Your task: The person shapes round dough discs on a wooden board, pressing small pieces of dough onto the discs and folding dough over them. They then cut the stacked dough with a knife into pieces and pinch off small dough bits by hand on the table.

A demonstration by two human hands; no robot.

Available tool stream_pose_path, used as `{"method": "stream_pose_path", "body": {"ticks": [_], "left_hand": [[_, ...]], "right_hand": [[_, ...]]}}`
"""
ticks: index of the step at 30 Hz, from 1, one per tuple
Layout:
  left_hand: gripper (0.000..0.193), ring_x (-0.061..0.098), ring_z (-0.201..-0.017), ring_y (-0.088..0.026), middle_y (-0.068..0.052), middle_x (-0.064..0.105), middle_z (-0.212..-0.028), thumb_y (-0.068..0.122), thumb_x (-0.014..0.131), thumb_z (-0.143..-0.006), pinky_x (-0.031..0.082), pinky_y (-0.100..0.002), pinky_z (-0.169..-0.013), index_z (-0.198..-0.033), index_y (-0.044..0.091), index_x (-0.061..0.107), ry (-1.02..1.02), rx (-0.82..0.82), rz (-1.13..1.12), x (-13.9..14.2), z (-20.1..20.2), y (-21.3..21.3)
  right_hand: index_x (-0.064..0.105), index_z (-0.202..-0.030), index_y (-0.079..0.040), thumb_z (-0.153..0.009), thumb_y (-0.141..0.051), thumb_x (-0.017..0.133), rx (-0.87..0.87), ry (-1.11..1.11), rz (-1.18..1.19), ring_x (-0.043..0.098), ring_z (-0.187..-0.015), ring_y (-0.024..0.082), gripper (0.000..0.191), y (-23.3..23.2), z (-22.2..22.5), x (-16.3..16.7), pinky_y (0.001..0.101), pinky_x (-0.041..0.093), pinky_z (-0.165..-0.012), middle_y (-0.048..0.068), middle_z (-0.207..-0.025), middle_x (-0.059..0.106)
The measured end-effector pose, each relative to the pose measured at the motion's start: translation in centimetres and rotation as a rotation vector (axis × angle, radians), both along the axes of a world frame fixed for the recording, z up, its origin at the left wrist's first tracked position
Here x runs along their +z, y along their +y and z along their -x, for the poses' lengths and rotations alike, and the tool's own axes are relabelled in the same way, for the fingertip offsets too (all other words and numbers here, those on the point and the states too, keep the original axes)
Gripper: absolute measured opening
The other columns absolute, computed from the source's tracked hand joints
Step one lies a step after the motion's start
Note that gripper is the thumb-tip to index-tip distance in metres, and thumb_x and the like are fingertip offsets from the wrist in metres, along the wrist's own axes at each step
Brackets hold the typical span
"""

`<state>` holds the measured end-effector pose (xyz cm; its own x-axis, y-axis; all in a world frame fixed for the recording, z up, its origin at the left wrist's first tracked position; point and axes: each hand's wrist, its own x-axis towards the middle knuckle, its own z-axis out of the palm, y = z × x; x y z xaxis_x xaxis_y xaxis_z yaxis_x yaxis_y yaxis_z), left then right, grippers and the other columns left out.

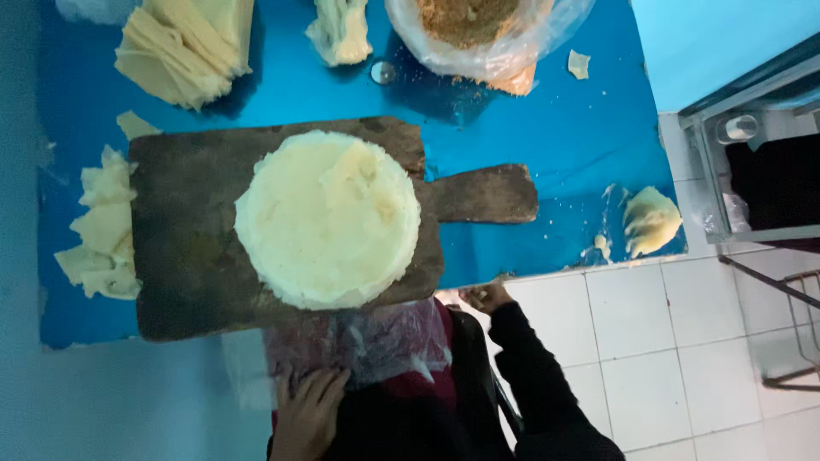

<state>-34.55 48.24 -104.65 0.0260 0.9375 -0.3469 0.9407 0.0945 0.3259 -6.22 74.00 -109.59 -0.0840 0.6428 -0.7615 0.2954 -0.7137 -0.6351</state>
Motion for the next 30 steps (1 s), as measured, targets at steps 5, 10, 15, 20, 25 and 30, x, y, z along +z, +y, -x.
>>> {"method": "stream_pose_path", "body": {"ticks": [5, 10, 15, 20, 25, 30], "left_hand": [[0.046, 0.058, -0.125, -0.023, -0.003, 0.069, -0.122, 0.020, 0.070, -0.085, 0.013, -0.073, -0.117, -0.130, 0.025, 0.070, -0.051, 0.050, -0.231, -4.4, -2.0, 4.6], [0.045, 0.058, -0.123, -0.027, -0.008, 0.068, -0.122, 0.022, 0.069, -0.081, 0.019, -0.072, -0.114, -0.126, 0.020, 0.071, -0.009, -0.004, -0.266, -4.2, -1.9, 4.1], [0.038, 0.061, -0.112, -0.023, -0.003, 0.068, -0.113, 0.009, 0.064, -0.084, 0.036, -0.059, -0.105, -0.120, 0.019, 0.073, -0.011, -0.038, -0.249, -3.7, -2.1, 3.0], [0.034, 0.058, -0.115, -0.024, -0.003, 0.065, -0.119, 0.011, 0.064, -0.088, 0.039, -0.055, -0.106, -0.121, 0.015, 0.071, -0.125, -0.141, -0.294, -5.6, -5.6, 4.3], [0.046, 0.049, -0.134, -0.034, -0.014, 0.056, -0.143, 0.023, 0.071, -0.093, 0.033, -0.059, -0.109, -0.136, 0.011, 0.063, -0.310, -0.136, -0.407, -2.1, -5.9, 0.3], [0.055, 0.038, -0.143, -0.037, -0.017, 0.048, -0.150, 0.030, 0.075, -0.092, 0.024, -0.068, -0.111, -0.140, 0.012, 0.057, -0.297, -0.104, -0.398, 0.8, -0.1, -2.9]], "right_hand": [[0.059, -0.128, -0.005, -0.103, -0.028, 0.062, 0.238, -0.247, -0.044, 0.068, -0.105, 0.024, 0.035, 6.2, 2.3, -0.8, 0.0300, 0.056, -0.073, 0.020, -0.127, 0.064], [0.059, -0.130, -0.006, -0.100, -0.026, 0.065, 0.330, -0.319, -0.118, 0.067, -0.109, 0.025, 0.037, 5.4, -1.2, -1.2, 0.0326, 0.055, -0.080, 0.019, -0.129, 0.064], [0.058, -0.132, -0.007, -0.097, -0.023, 0.068, 0.341, -0.316, -0.190, 0.066, -0.114, 0.025, 0.040, 6.3, -3.1, -5.5, 0.0352, 0.055, -0.086, 0.018, -0.130, 0.064], [0.058, -0.134, -0.007, -0.094, -0.020, 0.071, 0.294, -0.199, -0.373, 0.064, -0.118, 0.025, 0.044, 3.3, -5.8, -6.1, 0.0377, 0.054, -0.093, 0.017, -0.131, 0.064], [0.058, -0.136, -0.008, -0.090, -0.018, 0.074, 0.306, -0.081, -0.713, 0.063, -0.123, 0.025, 0.049, -5.5, -4.8, 2.5, 0.0403, 0.053, -0.100, 0.016, -0.133, 0.064], [0.047, -0.147, -0.008, -0.076, -0.016, 0.081, 0.697, -0.232, -0.981, 0.038, -0.139, 0.042, 0.080, -10.3, 1.3, 7.1, 0.0504, 0.039, -0.108, 0.025, -0.153, 0.038]]}}
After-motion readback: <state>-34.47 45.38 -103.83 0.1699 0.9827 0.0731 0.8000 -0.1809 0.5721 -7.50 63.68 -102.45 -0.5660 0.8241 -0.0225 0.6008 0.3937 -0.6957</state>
